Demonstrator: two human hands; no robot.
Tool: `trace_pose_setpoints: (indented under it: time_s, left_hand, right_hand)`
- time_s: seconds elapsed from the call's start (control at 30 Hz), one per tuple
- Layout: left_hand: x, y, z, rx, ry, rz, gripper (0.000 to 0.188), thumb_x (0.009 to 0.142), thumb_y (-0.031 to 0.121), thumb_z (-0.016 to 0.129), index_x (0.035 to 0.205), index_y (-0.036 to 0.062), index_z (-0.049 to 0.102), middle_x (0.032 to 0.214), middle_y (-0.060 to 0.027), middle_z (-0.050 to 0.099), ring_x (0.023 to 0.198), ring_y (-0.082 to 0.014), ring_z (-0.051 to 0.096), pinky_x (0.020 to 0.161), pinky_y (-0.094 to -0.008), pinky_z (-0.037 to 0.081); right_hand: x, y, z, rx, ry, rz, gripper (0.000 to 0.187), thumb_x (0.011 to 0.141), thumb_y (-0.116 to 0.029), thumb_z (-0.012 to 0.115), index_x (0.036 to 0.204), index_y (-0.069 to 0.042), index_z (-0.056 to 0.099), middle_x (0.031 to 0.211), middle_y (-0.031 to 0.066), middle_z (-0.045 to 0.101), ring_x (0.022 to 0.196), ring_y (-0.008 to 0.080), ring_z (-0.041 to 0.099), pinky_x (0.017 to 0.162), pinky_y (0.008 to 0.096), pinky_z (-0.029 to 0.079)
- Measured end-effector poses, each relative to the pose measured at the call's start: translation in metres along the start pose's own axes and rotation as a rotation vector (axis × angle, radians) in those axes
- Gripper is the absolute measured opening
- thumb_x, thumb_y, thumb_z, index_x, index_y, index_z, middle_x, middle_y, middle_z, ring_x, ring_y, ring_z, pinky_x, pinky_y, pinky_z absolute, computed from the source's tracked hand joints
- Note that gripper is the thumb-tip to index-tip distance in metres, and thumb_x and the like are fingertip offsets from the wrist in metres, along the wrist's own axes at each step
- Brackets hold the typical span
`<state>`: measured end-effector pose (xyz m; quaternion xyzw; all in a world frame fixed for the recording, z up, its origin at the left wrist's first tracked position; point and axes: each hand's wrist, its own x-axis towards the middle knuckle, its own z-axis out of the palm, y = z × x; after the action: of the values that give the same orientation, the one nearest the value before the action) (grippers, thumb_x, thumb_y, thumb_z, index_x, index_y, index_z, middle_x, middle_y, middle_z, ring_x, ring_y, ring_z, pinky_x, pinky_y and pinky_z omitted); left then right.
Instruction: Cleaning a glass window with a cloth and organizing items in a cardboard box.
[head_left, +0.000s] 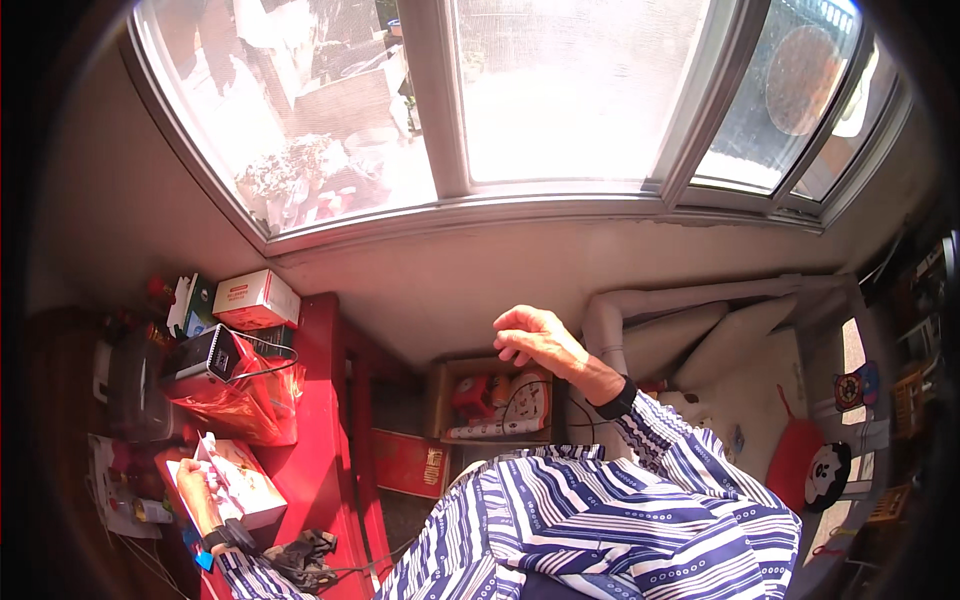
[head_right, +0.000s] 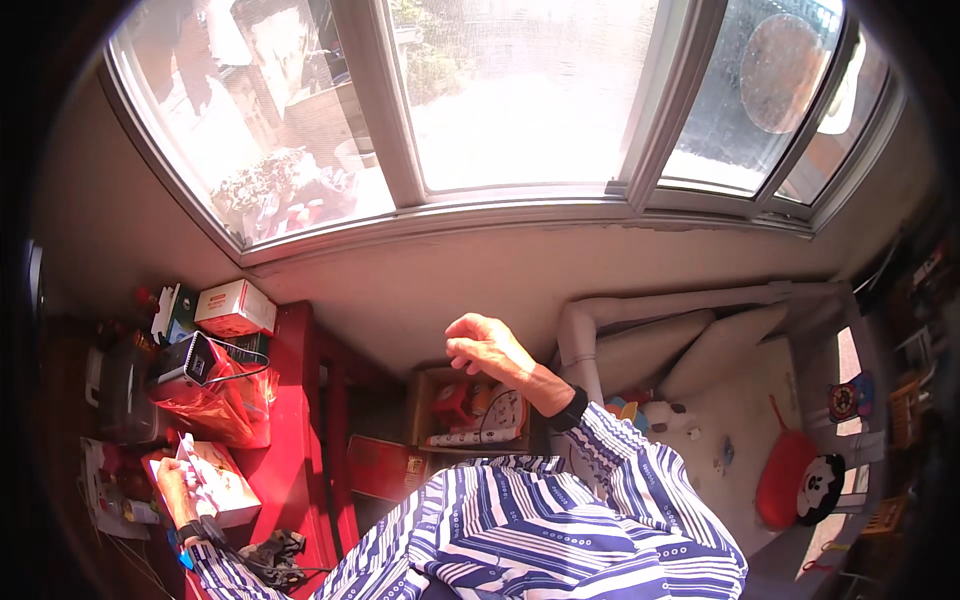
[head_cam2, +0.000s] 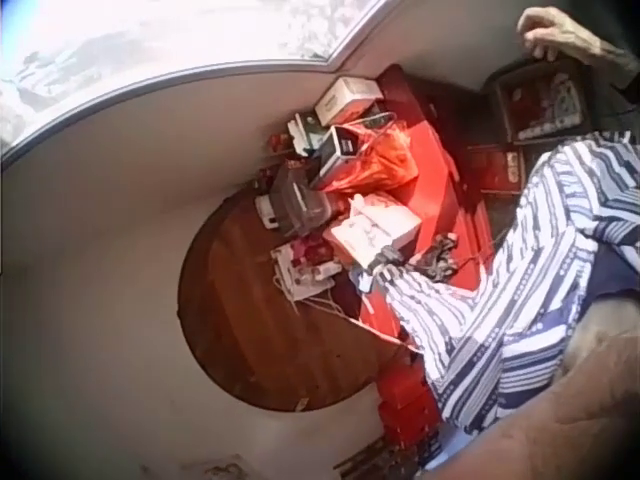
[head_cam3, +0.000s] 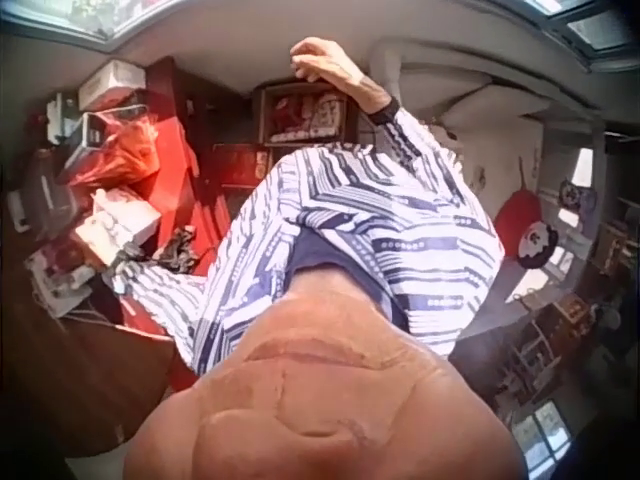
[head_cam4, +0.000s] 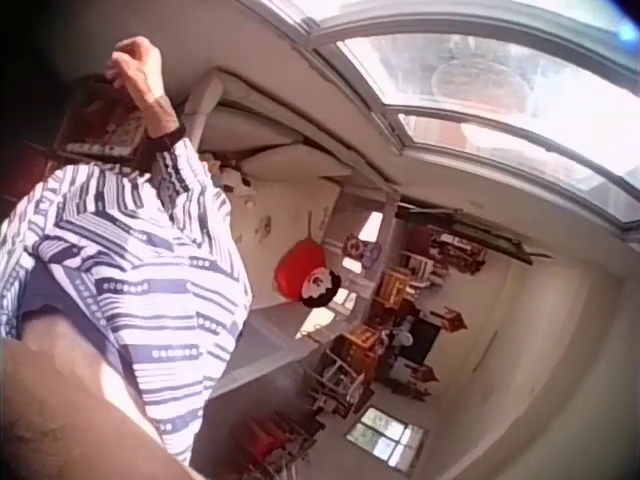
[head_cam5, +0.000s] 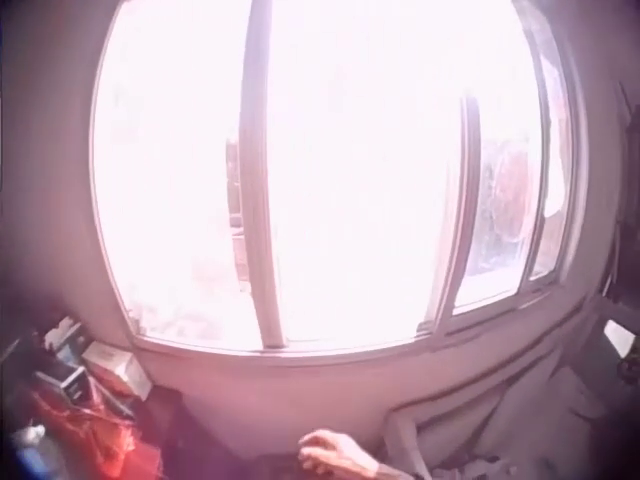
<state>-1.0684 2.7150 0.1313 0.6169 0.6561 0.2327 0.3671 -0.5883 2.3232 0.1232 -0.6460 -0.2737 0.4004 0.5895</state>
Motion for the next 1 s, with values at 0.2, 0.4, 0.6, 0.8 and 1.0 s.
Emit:
trace_pose_setpoints:
  time_s: [0.2, 0.4, 0.6, 0.8, 1.0]
  left_hand:
    - [0.039, -0.006, -0.007, 0.148, 0.043, 0.039, 0.006, 0.079, 0.006, 0.048, 0.078, 0.0091, 0.052, 0.06, -0.0049, 0.054, 0.04, -0.0116, 0.048, 0.028, -0.023, 0.03]
    - [-0.016, 0.018, -0.01, -0.03, -0.186, -0.05, 0.012, 0.079, 0.01, 0.049, 0.089, 0.0052, 0.055, 0.067, -0.0044, 0.057, 0.046, -0.0108, 0.05, 0.032, -0.021, 0.033]
    - [-0.067, 0.083, -0.013, 0.49, 0.26, 0.347, 0.035, 0.08, 0.02, 0.057, 0.109, 0.0002, 0.057, 0.108, -0.0175, 0.06, 0.098, -0.0235, 0.058, 0.085, -0.0314, 0.043]
    - [-0.148, 0.132, 0.054, 0.19, 0.392, 0.677, 0.023, 0.077, 0.016, 0.062, 0.096, 0.0021, 0.062, 0.091, -0.0104, 0.063, 0.077, -0.0172, 0.061, 0.071, -0.0269, 0.047]
    - [-0.189, 0.074, 0.133, 0.177, 0.118, 0.628, 0.018, 0.08, 0.016, 0.061, 0.091, 0.0023, 0.062, 0.077, -0.0078, 0.059, 0.061, -0.0149, 0.055, 0.058, -0.0253, 0.044]
  right_hand:
    - [0.011, -0.046, -0.02, -0.039, 0.12, -0.207, 0.022, 0.083, -0.017, 0.056, 0.1, -0.002, 0.053, 0.084, 0.005, 0.06, 0.068, 0.0107, 0.058, 0.057, 0.0247, 0.048]
    - [-0.003, -0.004, -0.021, -0.05, 0.102, -0.036, 0.026, 0.082, -0.019, 0.059, 0.101, -0.002, 0.054, 0.085, 0.005, 0.06, 0.068, 0.0105, 0.059, 0.055, 0.0235, 0.048]
    - [-0.01, 0.014, -0.021, 0.005, 0.108, 0.008, 0.026, 0.083, -0.017, 0.058, 0.102, -0.001, 0.054, 0.086, 0.0078, 0.061, 0.069, 0.0113, 0.059, 0.057, 0.0219, 0.048]
    - [-0.004, 0.006, 0.005, 0.009, 0.027, 0.013, 0.024, 0.083, -0.013, 0.058, 0.104, -0.002, 0.053, 0.086, 0.0068, 0.061, 0.068, 0.0104, 0.059, 0.058, 0.0205, 0.047]
    - [-0.018, 0.021, 0.054, -0.04, -0.241, 0.069, 0.018, 0.083, -0.013, 0.058, 0.097, 0.0, 0.057, 0.066, -0.0005, 0.055, 0.057, 0.0058, 0.053, 0.053, 0.0192, 0.044]
